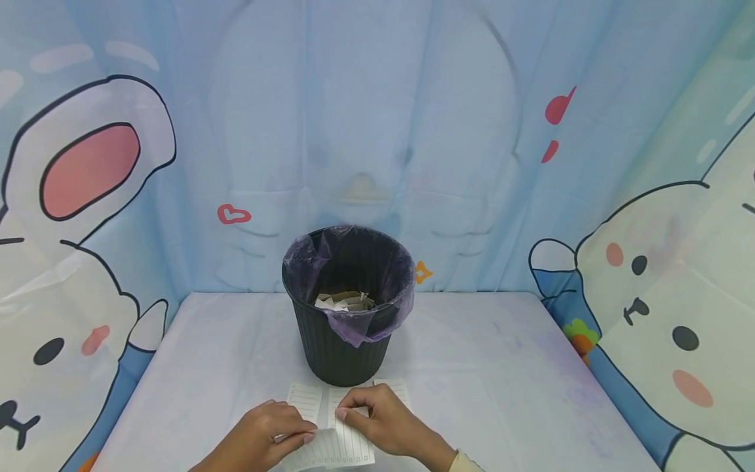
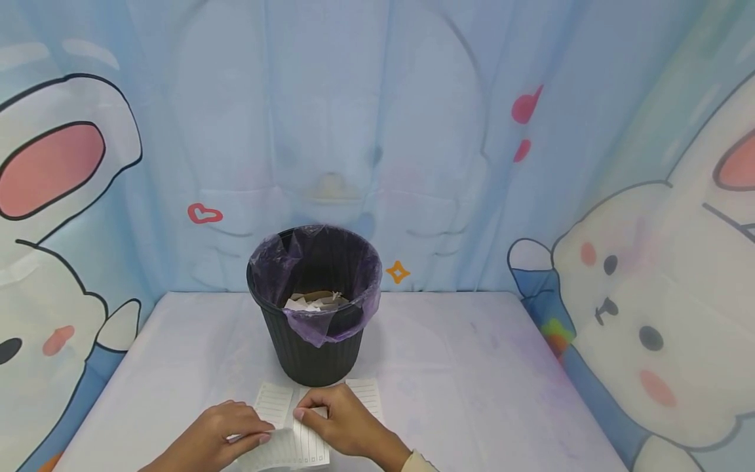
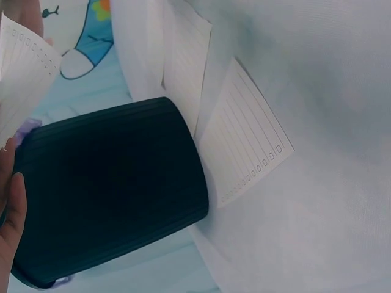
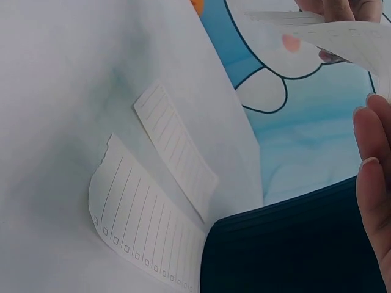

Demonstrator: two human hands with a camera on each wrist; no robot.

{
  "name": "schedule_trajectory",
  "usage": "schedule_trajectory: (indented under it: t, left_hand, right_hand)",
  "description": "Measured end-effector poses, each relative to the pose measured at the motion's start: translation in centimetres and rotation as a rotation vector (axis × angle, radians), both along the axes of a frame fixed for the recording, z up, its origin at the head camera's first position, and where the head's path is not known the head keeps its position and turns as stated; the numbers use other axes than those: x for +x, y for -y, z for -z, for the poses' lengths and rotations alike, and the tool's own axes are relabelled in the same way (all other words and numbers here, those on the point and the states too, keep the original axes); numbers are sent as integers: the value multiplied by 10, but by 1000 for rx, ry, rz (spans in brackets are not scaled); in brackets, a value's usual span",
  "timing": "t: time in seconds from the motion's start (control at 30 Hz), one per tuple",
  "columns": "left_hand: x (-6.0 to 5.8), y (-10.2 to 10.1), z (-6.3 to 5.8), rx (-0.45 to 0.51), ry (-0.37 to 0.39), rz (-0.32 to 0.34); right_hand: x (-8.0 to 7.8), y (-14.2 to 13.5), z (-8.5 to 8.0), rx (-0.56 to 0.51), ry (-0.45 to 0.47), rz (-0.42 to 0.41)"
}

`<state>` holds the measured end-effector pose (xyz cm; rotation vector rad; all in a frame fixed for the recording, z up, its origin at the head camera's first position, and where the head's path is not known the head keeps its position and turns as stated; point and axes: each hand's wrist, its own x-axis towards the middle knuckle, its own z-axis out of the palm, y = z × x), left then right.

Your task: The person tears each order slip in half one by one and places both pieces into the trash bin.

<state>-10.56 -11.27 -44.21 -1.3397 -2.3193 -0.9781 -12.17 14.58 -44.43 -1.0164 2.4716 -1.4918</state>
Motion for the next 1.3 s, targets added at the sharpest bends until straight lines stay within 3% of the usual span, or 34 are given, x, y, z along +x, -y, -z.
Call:
schedule_trajectory:
  t: [0.3,0.7,1.07,1.3]
  left_hand:
    - [2,-1,0,8,-40,-25]
    - [4,1,-2,-17,28,-42]
    - [3,0,-1,10,-59,-9]
    - [4,0,-4,19,-58,-18]
  right_hand:
    - [-3,-3,0,14,3,32]
    - [-3,-4,-4,1,-26,20]
    - [-5,-10,-7,49,-44,6]
    - [-6,-14,-9,62,-54,37]
